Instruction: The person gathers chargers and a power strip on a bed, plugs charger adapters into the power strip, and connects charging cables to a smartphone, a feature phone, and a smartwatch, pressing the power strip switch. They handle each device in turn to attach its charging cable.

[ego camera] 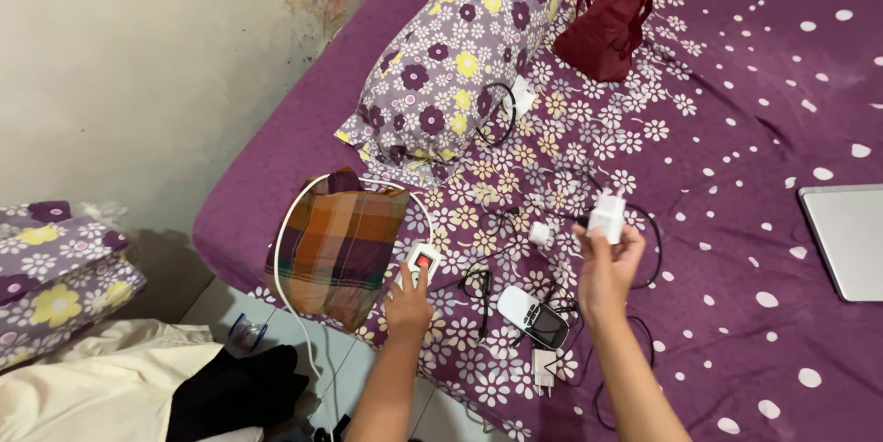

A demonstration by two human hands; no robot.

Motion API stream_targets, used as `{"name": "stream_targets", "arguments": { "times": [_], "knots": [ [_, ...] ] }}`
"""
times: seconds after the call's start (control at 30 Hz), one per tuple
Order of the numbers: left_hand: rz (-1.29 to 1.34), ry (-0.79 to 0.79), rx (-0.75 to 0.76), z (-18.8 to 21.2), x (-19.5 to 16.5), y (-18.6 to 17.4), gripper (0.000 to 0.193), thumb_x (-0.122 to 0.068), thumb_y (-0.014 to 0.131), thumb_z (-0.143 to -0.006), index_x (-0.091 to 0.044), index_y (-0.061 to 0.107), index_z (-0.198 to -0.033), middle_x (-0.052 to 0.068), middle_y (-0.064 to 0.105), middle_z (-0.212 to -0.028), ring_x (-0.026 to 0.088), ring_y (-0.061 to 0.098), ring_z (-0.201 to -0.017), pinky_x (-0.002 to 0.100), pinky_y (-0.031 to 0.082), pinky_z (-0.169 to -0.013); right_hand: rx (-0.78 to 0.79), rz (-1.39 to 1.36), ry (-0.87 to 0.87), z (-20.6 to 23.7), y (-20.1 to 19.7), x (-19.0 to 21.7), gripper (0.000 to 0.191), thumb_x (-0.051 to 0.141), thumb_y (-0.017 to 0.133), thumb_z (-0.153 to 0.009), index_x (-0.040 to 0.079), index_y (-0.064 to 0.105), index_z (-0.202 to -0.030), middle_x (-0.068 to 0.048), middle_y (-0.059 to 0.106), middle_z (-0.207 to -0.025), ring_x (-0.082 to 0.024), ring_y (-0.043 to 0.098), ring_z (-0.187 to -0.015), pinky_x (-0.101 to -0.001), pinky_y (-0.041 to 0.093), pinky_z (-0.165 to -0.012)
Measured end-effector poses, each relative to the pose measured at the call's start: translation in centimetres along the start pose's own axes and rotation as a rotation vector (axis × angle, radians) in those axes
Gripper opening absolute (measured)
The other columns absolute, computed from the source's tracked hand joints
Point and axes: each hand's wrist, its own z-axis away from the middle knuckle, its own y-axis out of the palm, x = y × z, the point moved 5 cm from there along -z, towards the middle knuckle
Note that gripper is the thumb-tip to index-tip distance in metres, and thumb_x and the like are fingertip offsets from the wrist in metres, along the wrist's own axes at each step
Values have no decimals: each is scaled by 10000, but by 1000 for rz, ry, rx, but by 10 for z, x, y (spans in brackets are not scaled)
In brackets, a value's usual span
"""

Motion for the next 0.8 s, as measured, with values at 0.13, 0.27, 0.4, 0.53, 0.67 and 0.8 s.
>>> {"name": "stream_targets", "arguments": {
  "times": [0.13, 0.27, 0.4, 0.53, 0.67, 0.8],
  "knots": [
    [-156, 62, -23, -12, 8, 27, 818, -142, 614, -920, -315, 228, -1620, 222, 201, -1634, 448, 659, -1072, 482, 601, -819, 19, 8, -5, 5, 0, -29, 358, 8, 591, -1015, 37, 361, -1288, -116, 480, -1286, -237, 655, -1066, -402, 584, -1007],
    [-346, 89, -132, -15, -1, 38, 768, -173, 604, -918, -290, 257, -1593, 310, 234, -1571, 498, 693, -948, 511, 607, -785, 36, 2, 6, 5, 4, -41, 350, 17, 587, -1017, 51, 364, -1285, -92, 470, -1281, -228, 649, -1075, -403, 580, -1006],
    [-331, 83, -125, -15, -1, 41, 740, -171, 608, -921, -301, 278, -1570, 296, 240, -1576, 516, 694, -931, 521, 606, -784, 52, 16, 12, 5, 4, -43, 349, 17, 590, -1024, 58, 370, -1291, -100, 476, -1281, -227, 645, -1078, -401, 571, -1020],
    [-67, 55, -69, -11, 14, 36, 813, -137, 655, -874, -279, 281, -1582, 228, 268, -1612, 478, 698, -929, 470, 617, -762, 61, 32, 12, 9, 4, -46, 359, 14, 592, -1013, 60, 363, -1286, -88, 449, -1294, -204, 625, -1095, -416, 577, -1025],
    [305, 48, -152, -6, 31, 14, 985, -131, 769, -714, -228, 284, -1566, 162, 409, -1521, 455, 706, -908, 452, 615, -757, 54, 38, 3, 16, 7, -49, 355, 11, 594, -1015, 44, 370, -1289, -97, 433, -1312, -194, 609, -1111, -427, 581, -1030],
    [282, 134, -106, 1, 34, 2, 1011, -165, 813, -718, -350, 299, -1568, 192, 453, -1434, 409, 730, -815, 442, 619, -731, 65, 39, 16, 26, 8, -56, 356, 7, 595, -1004, 39, 375, -1282, -114, 449, -1305, -235, 636, -1093, -417, 578, -1009]
  ]
}}
